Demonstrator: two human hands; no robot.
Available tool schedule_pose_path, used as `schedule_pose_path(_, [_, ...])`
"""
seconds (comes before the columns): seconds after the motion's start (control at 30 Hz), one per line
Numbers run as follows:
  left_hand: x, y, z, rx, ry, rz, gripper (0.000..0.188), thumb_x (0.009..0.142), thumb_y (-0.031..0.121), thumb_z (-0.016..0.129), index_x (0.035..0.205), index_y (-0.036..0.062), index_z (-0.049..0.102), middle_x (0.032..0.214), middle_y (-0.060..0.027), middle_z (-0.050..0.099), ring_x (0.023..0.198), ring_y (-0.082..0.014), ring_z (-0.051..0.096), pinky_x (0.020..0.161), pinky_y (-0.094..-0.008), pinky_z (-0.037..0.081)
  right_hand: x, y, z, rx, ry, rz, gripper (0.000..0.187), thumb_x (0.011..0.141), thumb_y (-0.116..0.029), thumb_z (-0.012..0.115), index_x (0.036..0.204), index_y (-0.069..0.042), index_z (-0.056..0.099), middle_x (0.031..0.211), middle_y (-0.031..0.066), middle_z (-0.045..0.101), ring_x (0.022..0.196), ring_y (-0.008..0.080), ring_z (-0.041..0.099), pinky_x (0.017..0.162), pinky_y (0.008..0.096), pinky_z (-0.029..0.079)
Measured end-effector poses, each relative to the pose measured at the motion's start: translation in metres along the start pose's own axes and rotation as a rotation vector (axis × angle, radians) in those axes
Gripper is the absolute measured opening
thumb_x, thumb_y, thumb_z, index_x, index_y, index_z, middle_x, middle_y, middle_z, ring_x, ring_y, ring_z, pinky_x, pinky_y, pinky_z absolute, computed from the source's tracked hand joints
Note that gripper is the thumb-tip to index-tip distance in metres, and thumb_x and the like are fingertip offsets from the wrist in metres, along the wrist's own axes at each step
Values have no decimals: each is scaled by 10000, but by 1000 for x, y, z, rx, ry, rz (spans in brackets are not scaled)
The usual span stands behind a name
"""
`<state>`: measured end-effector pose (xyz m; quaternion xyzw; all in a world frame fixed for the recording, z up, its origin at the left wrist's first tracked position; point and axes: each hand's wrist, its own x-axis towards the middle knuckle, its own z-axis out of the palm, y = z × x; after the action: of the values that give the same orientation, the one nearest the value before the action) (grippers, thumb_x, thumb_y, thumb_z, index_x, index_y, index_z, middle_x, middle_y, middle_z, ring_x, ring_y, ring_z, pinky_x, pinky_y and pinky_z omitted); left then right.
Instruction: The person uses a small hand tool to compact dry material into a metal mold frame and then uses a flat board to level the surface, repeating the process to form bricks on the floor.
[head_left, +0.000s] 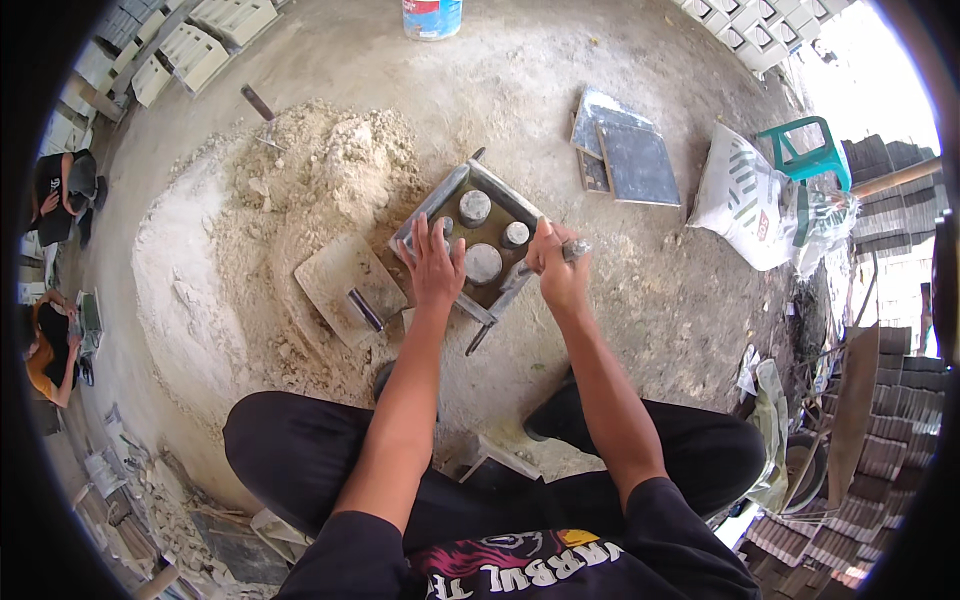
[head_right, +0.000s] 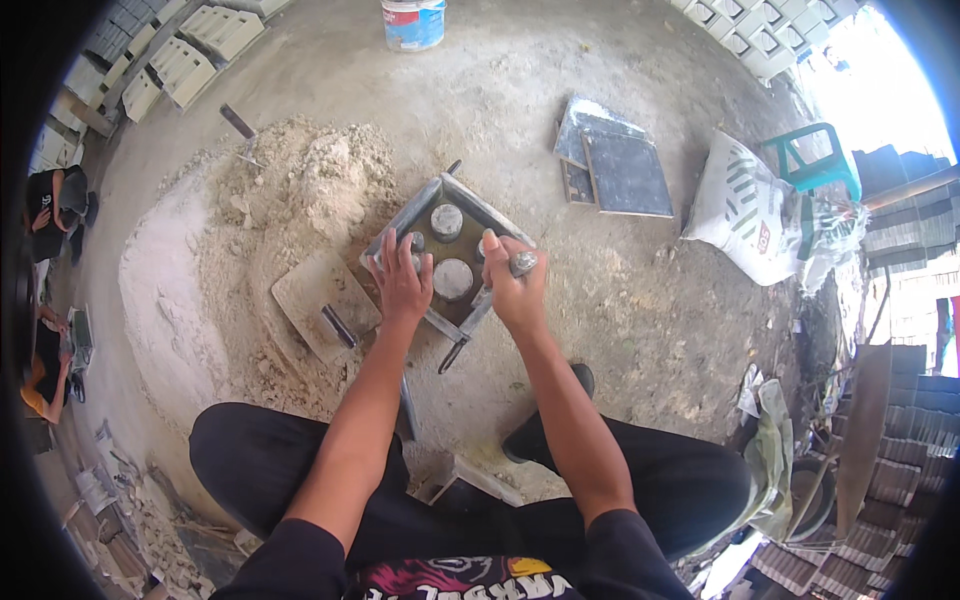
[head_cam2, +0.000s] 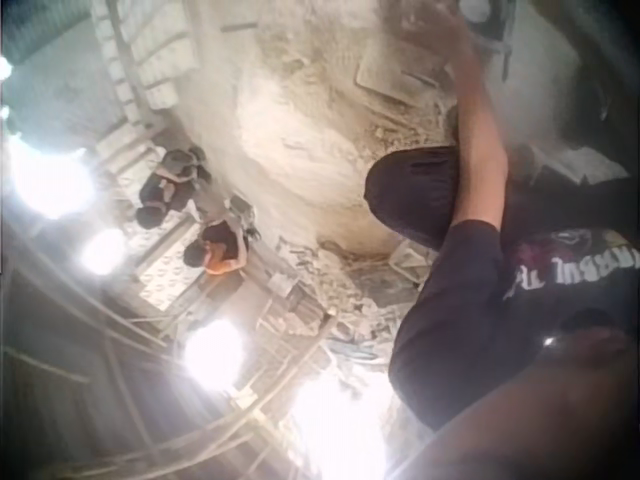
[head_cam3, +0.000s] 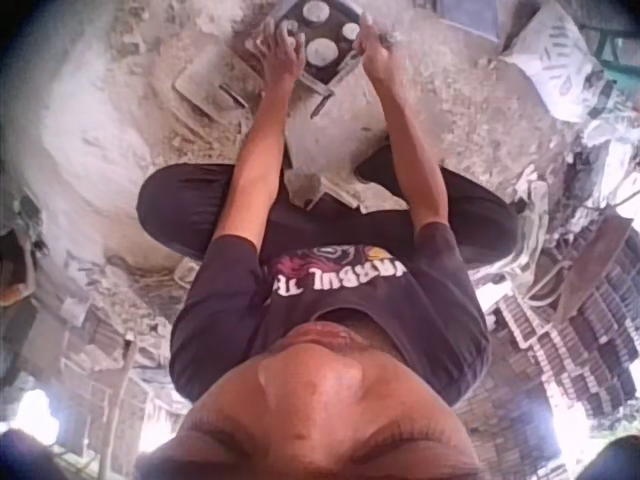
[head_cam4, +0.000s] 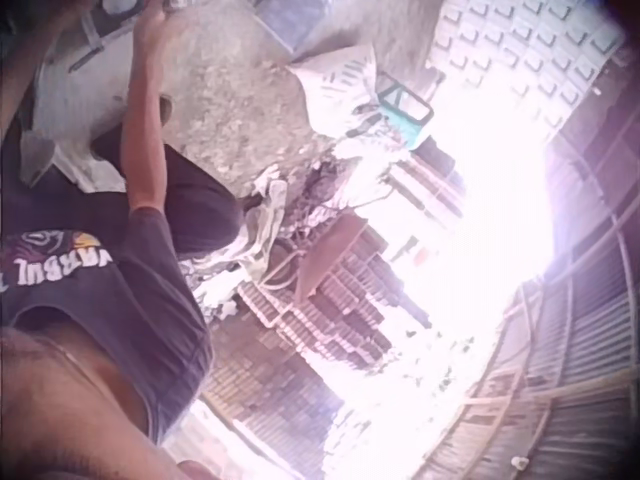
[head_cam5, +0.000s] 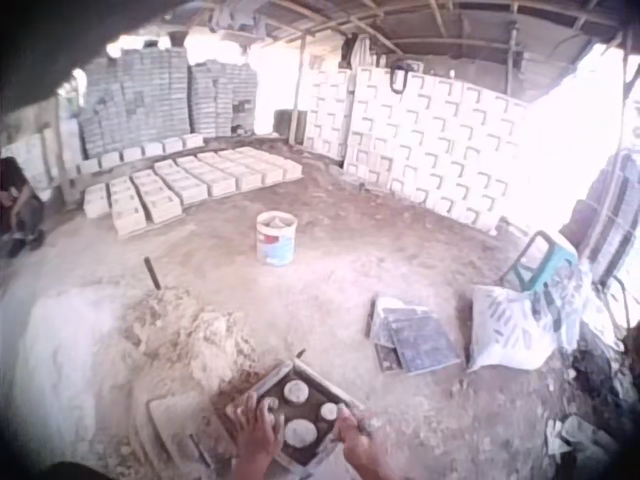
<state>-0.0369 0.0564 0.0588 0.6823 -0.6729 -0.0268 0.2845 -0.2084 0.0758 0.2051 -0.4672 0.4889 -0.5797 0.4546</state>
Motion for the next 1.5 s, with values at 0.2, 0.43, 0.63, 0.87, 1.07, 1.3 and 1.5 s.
schedule_pose_path(0.2, [-5,11,17,-30,-18,-84,570,943,427,453,1372,56,391,1505,-147,297,1417,-287,242,1150,-545,94,-20,53,-17,52,137,23,399,919,-158,522,547,-53,422,525,-23,418,499,73,359,466,288,274])
schedule_pose_path(0.43, [-4,8,12,-20,-96,-66,621,947,450,405,1407,37,349,1533,-151,250,1435,-302,194,1153,-546,57,-43,55,-20,-96,171,-130,386,909,-145,523,558,-33,409,526,-14,406,507,77,353,471,293,268])
schedule_pose_path(0.63, [-24,-10,-3,-115,-206,-168,644,981,410,349,1472,10,232,1569,-167,143,1455,-317,123,1147,-565,50,-57,35,-1,0,167,-10,367,905,-156,456,559,-41,413,547,-4,403,525,87,334,491,290,263])
schedule_pose_path(0.87, [-84,12,-15,-71,-354,-361,684,982,399,349,1489,-18,155,1578,-185,71,1459,-339,80,1138,-585,72,-65,44,-5,-4,252,13,383,920,-186,505,574,-41,435,559,-17,431,526,79,352,486,278,264])
schedule_pose_path(1.07, [-89,2,-34,80,-305,-460,763,955,421,411,1495,-20,101,1583,-175,63,1464,-309,80,1139,-583,57,-59,33,-2,1,150,45,383,920,-190,541,572,-59,450,548,-36,418,528,63,366,485,277,280])
schedule_pose_path(1.3, [-68,3,-32,88,-410,-194,830,918,428,475,1489,-38,93,1580,-194,46,1469,-298,61,1137,-592,43,-53,32,-2,25,206,78,341,916,-155,540,599,-41,492,549,-41,426,534,52,384,473,281,300])
schedule_pose_path(1.5, [-42,29,-41,142,-672,-204,1112,772,533,647,1493,-32,16,1583,-192,4,1474,-283,5,1146,-570,3,-44,45,-14,-139,165,-19,386,953,-201,525,629,6,502,575,-55,436,555,65,373,492,289,323])
